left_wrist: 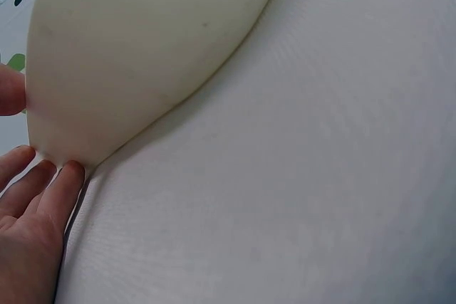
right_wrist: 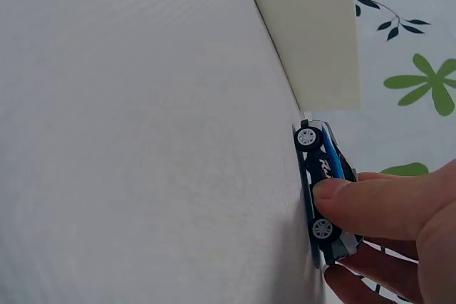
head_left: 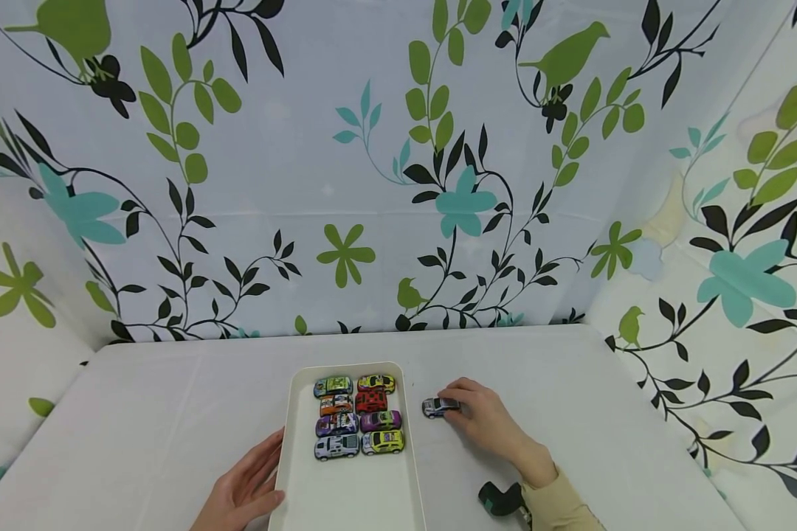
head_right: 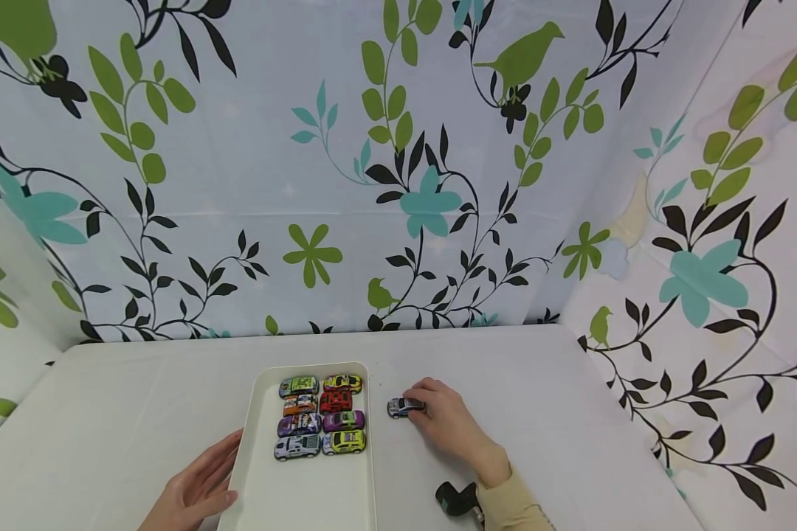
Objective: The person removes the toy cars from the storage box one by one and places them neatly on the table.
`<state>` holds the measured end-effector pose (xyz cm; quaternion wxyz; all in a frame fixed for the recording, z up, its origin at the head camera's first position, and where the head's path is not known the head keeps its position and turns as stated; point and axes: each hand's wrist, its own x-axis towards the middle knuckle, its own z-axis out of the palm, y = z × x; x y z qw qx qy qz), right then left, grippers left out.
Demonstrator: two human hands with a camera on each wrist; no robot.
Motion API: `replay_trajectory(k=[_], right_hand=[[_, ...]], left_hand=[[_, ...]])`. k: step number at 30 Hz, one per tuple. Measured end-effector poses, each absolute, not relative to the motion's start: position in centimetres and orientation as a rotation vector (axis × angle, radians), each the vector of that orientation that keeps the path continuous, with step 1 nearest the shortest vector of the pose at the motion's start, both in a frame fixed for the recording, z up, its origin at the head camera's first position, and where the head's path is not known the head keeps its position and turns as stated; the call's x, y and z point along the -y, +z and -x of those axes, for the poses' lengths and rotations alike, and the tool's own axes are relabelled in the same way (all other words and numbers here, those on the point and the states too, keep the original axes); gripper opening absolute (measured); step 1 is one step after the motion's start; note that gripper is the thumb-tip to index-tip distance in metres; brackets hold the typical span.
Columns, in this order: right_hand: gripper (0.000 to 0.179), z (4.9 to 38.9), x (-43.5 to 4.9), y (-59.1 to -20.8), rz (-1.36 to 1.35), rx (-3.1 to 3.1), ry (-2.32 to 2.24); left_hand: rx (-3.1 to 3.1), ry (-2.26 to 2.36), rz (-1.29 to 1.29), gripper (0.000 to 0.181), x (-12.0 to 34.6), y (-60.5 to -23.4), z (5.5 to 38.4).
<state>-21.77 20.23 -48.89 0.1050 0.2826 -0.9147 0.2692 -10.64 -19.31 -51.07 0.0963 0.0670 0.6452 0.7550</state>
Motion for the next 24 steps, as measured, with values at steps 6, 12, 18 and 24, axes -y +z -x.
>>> replay_trajectory(k=[6,12,18,24], right_hand=[[0.033,22.1,-20.4,-49.6,-0.807,2.650,0.850],[0.034,22.6,-20.4,-50.4,-0.766,2.542,0.960],[0.034,23.1,-20.3,-51.1,-0.737,2.482,0.998],[0.034,23.4,-20.1,-51.4,-0.693,2.488,1.027]], left_hand=[[-1.847,2.285,-0.310,0.076,19.6,-51.3,10.6],[-1.888,2.245,-0.213,0.077,19.5,-50.9,10.7],[-1.902,2.204,-0.162,0.078,19.4,-50.5,10.7],[-1.873,2.193,-0.148,0.077,19.4,-50.3,10.6]])
